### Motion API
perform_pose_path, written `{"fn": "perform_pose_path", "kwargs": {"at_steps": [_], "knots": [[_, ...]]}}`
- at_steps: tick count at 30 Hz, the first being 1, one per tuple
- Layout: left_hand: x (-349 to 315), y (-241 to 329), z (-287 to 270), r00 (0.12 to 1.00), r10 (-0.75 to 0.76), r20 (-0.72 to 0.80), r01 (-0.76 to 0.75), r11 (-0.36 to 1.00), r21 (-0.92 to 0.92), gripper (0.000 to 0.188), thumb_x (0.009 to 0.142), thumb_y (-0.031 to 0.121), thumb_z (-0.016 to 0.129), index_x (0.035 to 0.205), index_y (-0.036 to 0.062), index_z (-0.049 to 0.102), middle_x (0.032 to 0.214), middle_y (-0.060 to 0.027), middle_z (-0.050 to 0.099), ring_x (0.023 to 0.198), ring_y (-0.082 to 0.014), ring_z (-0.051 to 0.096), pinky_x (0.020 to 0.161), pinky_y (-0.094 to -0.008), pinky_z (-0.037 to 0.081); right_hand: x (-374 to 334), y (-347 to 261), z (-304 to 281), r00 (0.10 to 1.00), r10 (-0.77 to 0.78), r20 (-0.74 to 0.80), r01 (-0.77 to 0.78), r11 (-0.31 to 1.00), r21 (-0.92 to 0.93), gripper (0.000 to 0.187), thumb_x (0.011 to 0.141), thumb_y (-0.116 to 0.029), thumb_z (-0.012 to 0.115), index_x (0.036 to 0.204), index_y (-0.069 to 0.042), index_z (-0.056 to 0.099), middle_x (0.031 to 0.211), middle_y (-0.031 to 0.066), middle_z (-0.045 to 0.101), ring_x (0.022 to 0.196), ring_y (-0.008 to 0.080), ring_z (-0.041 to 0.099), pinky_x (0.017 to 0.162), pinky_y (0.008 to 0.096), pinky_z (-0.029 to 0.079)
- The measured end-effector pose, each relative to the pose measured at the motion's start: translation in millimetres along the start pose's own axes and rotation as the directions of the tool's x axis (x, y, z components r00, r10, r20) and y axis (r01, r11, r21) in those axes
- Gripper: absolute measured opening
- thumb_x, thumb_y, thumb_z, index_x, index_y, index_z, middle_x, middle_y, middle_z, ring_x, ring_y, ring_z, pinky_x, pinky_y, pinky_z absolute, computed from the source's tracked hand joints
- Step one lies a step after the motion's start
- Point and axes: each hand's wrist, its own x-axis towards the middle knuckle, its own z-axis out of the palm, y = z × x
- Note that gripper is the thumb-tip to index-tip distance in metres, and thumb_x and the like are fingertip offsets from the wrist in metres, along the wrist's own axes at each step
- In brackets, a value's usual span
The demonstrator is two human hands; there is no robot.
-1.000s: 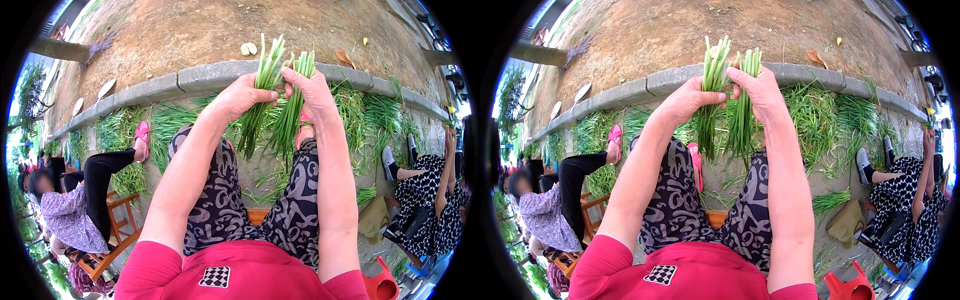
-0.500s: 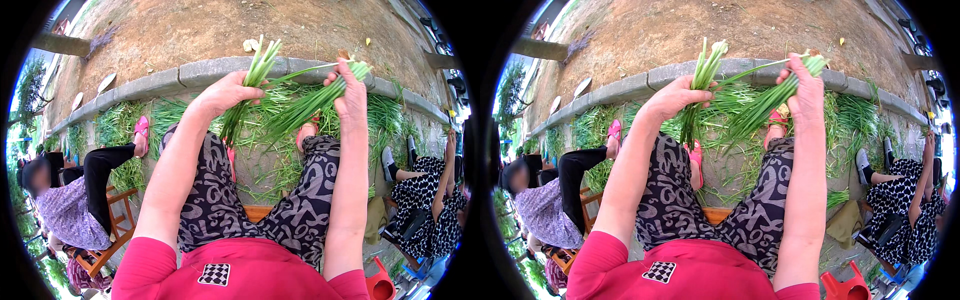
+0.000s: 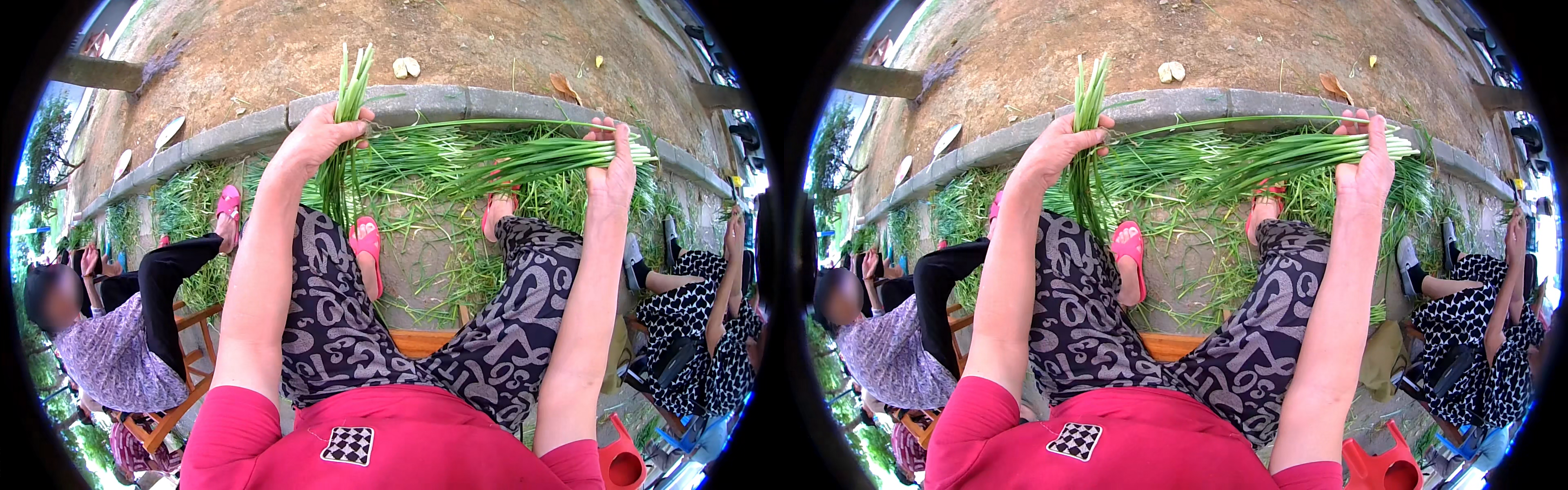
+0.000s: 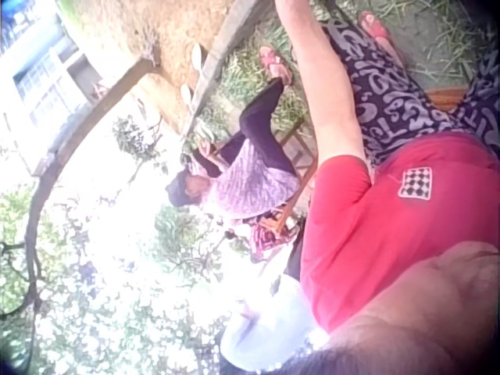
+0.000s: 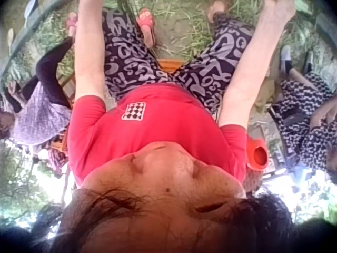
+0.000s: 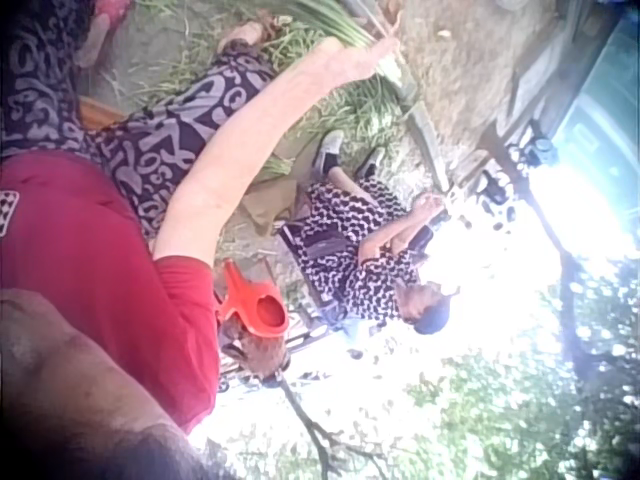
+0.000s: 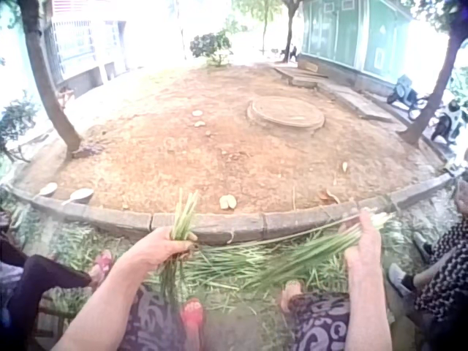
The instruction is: The person sorts through bundles of green leafy herbs by hand while sitting outdoors, separating them and gathering them into a neat pile on the ground.
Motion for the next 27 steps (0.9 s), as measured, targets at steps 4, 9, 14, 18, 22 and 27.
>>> {"fn": "perform_pose_path", "kwargs": {"at_steps": [4,9,14,18,22,27], "knots": [[2.4,-7.7,-8.1,0.996,0.007,-0.094,-0.002,0.999,0.053,0.021,0.085,0.009,0.059,0.104,0.0022,0.060,0.086,-0.0012,0.057,0.076,-0.0128,0.058,0.070,-0.0253,0.046,-2.0,-3.1,1.2,0.999,-0.036,-0.034,0.038,0.998,0.048,0.024,0.091,-0.017,0.056,0.105,0.001,0.050,0.102,0.0140,0.060,0.092,0.0309,0.061,0.075,0.0415,0.052],[1.5,-9.4,-10.6,0.994,0.044,-0.095,-0.039,0.998,0.055,0.021,0.084,0.010,0.062,0.103,0.0024,0.060,0.085,-0.0019,0.060,0.075,-0.0123,0.059,0.070,-0.0248,0.046,-10.7,-5.3,8.6,0.988,-0.099,-0.121,0.098,0.995,-0.017,0.019,0.091,-0.018,0.056,0.096,0.000,0.053,0.086,0.0116,0.060,0.079,0.0258,0.061,0.074,0.0439,0.052],[-1.7,9.3,12.7,0.999,0.051,-0.016,-0.051,0.999,-0.008,0.025,0.081,0.014,0.068,0.101,0.0016,0.060,0.083,-0.0025,0.062,0.073,-0.0102,0.059,0.068,-0.0235,0.047,-30.6,12.8,36.2,0.982,0.126,0.144,-0.092,0.970,-0.224,0.027,0.077,-0.016,0.074,0.091,-0.003,0.054,0.070,0.0037,0.055,0.055,0.0148,0.055,0.050,0.0292,0.051],[6.4,14.6,28.1,0.998,0.044,0.041,-0.043,0.999,-0.034,0.025,0.077,0.013,0.071,0.097,0.0031,0.059,0.079,-0.0012,0.061,0.072,-0.0106,0.059,0.068,-0.0236,0.047,-58.7,38.0,70.4,0.889,0.332,0.314,-0.184,0.889,-0.420,0.030,0.077,-0.017,0.074,0.096,0.000,0.056,0.070,0.0021,0.055,0.054,0.0111,0.055,0.049,0.0255,0.050],[10.4,24.0,46.9,0.994,0.058,0.094,-0.057,0.998,-0.005,0.026,0.075,0.014,0.073,0.093,0.0033,0.059,0.079,-0.0017,0.062,0.071,-0.0098,0.056,0.067,-0.0246,0.045,-77.8,63.5,96.6,0.783,0.477,0.398,-0.189,0.793,-0.579,0.030,0.078,-0.020,0.073,0.096,-0.001,0.058,0.070,0.0014,0.055,0.055,0.0090,0.053,0.050,0.0226,0.046],[6.8,36.2,65.8,0.986,0.106,0.132,-0.104,0.994,-0.023,0.029,0.075,0.014,0.073,0.099,0.0024,0.060,0.081,-0.0014,0.061,0.074,-0.0093,0.055,0.069,-0.0253,0.044,-90.0,77.4,107.4,0.749,0.499,0.436,-0.140,0.762,-0.633,0.028,0.077,-0.020,0.073,0.095,-0.003,0.058,0.069,0.0018,0.056,0.054,0.0090,0.052,0.049,0.0222,0.041]]}}
